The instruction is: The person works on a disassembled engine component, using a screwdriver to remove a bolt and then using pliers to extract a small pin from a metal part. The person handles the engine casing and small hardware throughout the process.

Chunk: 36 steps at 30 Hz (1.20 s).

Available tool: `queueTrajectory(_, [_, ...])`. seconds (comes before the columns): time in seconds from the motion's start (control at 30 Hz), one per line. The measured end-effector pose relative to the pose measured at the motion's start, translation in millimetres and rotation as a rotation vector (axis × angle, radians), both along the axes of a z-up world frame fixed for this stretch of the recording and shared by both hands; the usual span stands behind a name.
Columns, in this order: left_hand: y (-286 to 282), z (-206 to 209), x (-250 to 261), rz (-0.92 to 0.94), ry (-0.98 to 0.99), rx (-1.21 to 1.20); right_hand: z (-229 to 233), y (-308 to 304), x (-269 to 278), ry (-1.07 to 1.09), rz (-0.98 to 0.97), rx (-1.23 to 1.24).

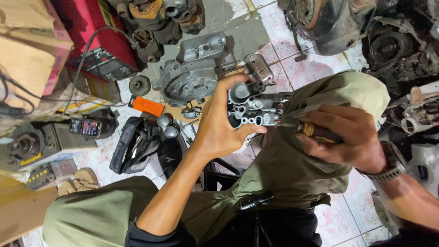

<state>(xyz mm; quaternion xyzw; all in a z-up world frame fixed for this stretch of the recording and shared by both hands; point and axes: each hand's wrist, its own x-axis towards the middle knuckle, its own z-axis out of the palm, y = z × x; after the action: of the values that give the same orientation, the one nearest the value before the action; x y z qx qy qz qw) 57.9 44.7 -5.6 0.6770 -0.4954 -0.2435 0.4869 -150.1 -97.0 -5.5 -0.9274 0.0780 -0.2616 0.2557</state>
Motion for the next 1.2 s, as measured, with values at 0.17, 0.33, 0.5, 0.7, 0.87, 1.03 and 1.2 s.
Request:
queueTrajectory(0.17, [-2.5,2.8,6.3,-0.028,0.022,0.032,-2.9,-3.9,5.6,-0.076,0.040,-0.021])
queueTrajectory(0.33, [-0.1,10.5,15.2,-0.033,0.066,0.060,7.3,-3.3,20.8,-0.073,0.110,0.048])
queueTrajectory(0.5, [4.2,4.3,22.3,0.049,0.074,0.082,11.7,-4.2,37.0,-0.073,0.186,0.056])
queueTrajectory(0.7, [6.9,0.1,29.3,0.073,0.102,0.135,6.1,-7.3,45.9,-0.045,0.213,0.088])
queueTrajectory(0.87, [4.7,-4.8,30.6,0.084,0.095,0.117,4.2,-7.6,49.1,-0.072,0.217,0.026])
queueTrajectory(1.03, [5.8,-5.8,26.7,0.085,0.055,0.092,-2.8,-6.2,48.7,-0.132,0.223,0.042])
queueTrajectory(1.2, [5.1,-8.8,22.9,0.101,0.032,0.066,2.9,-5.7,46.4,-0.119,0.212,0.091])
